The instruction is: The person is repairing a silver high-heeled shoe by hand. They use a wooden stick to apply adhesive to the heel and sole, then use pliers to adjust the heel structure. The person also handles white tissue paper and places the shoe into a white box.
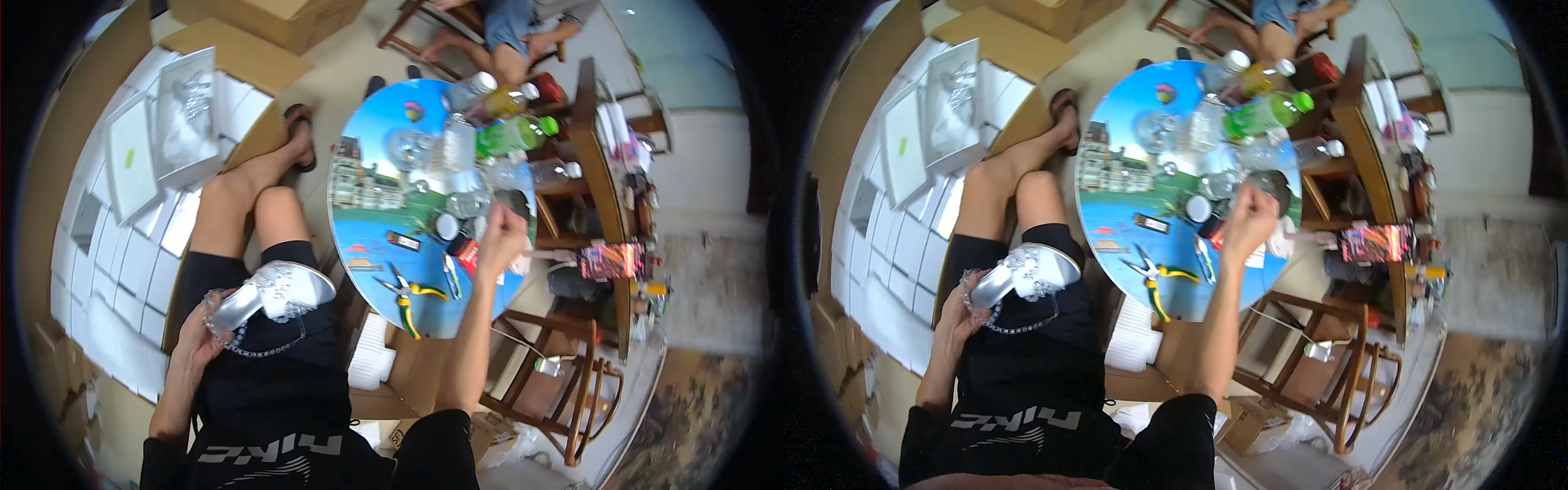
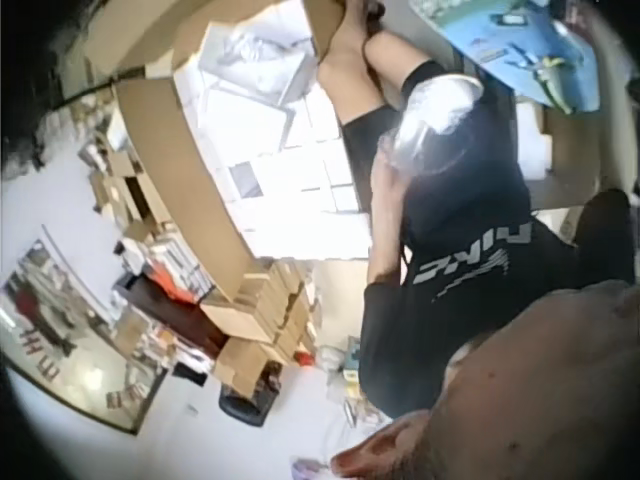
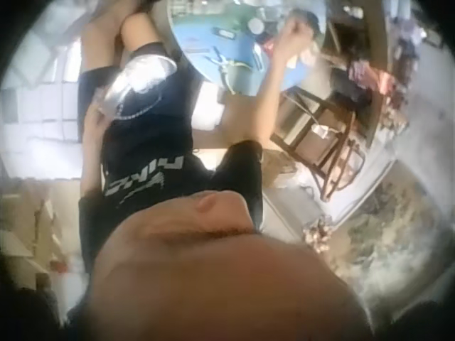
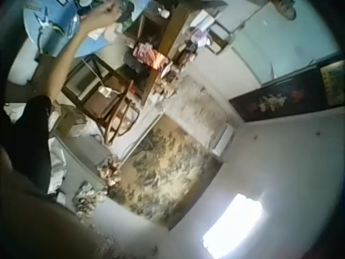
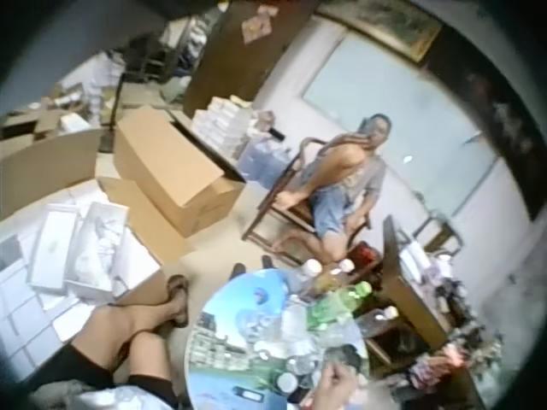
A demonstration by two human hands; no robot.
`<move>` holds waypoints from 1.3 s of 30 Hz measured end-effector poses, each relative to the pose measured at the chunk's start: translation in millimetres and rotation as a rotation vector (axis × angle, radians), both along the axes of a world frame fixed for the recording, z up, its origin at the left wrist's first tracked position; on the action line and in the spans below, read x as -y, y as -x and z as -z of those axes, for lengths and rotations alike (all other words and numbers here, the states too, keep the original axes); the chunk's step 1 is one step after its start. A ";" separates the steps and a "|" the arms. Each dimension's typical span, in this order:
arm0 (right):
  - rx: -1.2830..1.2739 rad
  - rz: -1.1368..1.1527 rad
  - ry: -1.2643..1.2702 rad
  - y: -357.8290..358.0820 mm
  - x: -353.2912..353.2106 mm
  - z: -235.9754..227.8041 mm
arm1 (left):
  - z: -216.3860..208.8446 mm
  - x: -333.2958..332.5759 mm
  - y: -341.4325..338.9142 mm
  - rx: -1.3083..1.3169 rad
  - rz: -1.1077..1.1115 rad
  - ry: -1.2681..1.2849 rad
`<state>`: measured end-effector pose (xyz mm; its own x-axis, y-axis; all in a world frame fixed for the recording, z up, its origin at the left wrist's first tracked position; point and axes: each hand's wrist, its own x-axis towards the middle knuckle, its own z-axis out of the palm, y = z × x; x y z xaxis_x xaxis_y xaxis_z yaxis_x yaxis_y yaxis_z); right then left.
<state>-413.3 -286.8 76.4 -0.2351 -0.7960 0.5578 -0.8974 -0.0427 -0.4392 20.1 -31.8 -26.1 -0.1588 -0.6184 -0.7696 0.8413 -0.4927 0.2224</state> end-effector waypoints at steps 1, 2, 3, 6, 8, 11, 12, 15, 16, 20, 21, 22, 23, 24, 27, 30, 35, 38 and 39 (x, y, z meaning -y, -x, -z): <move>0.006 0.033 -0.003 -1.6 2.6 5.3 | 3.8 -1.7 1.6 -0.004 -0.026 -0.022; -0.057 0.063 -0.019 -4.5 1.9 6.3 | 5.3 -1.9 3.6 -0.001 -0.060 -0.048; -0.118 0.096 -0.040 -5.2 -1.1 8.4 | 4.2 0.5 8.7 0.002 -0.067 -0.084; -0.215 -0.009 0.158 -25.9 -23.6 0.1 | -6.0 6.0 26.0 0.031 -0.129 -0.151; 0.177 -0.324 -0.119 -78.8 -67.4 -11.5 | 2.0 -2.4 21.8 0.018 -0.145 -0.143; 0.331 -0.823 -0.558 -173.5 -141.3 -9.2 | 12.2 -5.3 25.2 0.002 -0.141 -0.125; 0.251 -0.861 -0.547 -195.6 -159.2 5.8 | 7.2 -3.4 31.2 -0.010 -0.121 -0.095; 0.138 -0.915 -0.617 -226.9 -171.7 36.7 | -8.5 3.9 47.1 0.028 -0.144 -0.082; 0.121 -0.919 -0.687 -233.0 -169.1 45.0 | 0.5 -3.1 43.2 0.041 -0.170 -0.098; 0.608 -0.924 -0.953 -225.8 -166.7 44.6 | 0.5 -6.0 37.6 0.016 -0.128 -0.092; 0.715 -0.954 -0.981 -220.2 -166.5 47.3 | -8.4 -3.4 30.7 0.023 0.004 -0.076; 0.823 -0.929 -1.028 -220.8 -164.7 34.4 | -18.8 -3.2 25.7 0.078 0.150 -0.062; 0.858 -0.957 -1.068 -210.1 -163.6 46.6 | -23.8 -4.9 25.3 0.145 0.223 -0.045; 0.972 -0.875 -1.164 -206.4 -162.2 37.9 | -13.0 -12.3 19.5 0.230 0.377 0.016; 0.970 -0.818 -1.212 -189.7 -154.0 38.2 | -4.1 -15.9 18.8 0.465 0.601 0.143; 0.882 -0.825 -1.279 -190.1 -151.4 51.4 | -3.3 -16.9 24.5 0.756 0.682 0.324; 0.640 -0.943 -1.269 -205.7 -156.6 64.8 | 11.9 -21.4 33.8 0.752 0.493 0.541; 0.585 -0.901 -1.350 -204.9 -157.8 75.6 | 11.4 -21.9 36.9 0.639 0.459 0.501; 0.578 -0.898 -1.376 -204.0 -158.5 77.7 | 11.8 -20.5 38.8 0.641 0.416 0.434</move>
<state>-209.3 -128.3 -1.3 0.6001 -0.5604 -0.5708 -0.5337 0.2509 -0.8076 -18.7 -11.3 -37.9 -0.0544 -0.8651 -0.4986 0.2613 -0.4943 0.8291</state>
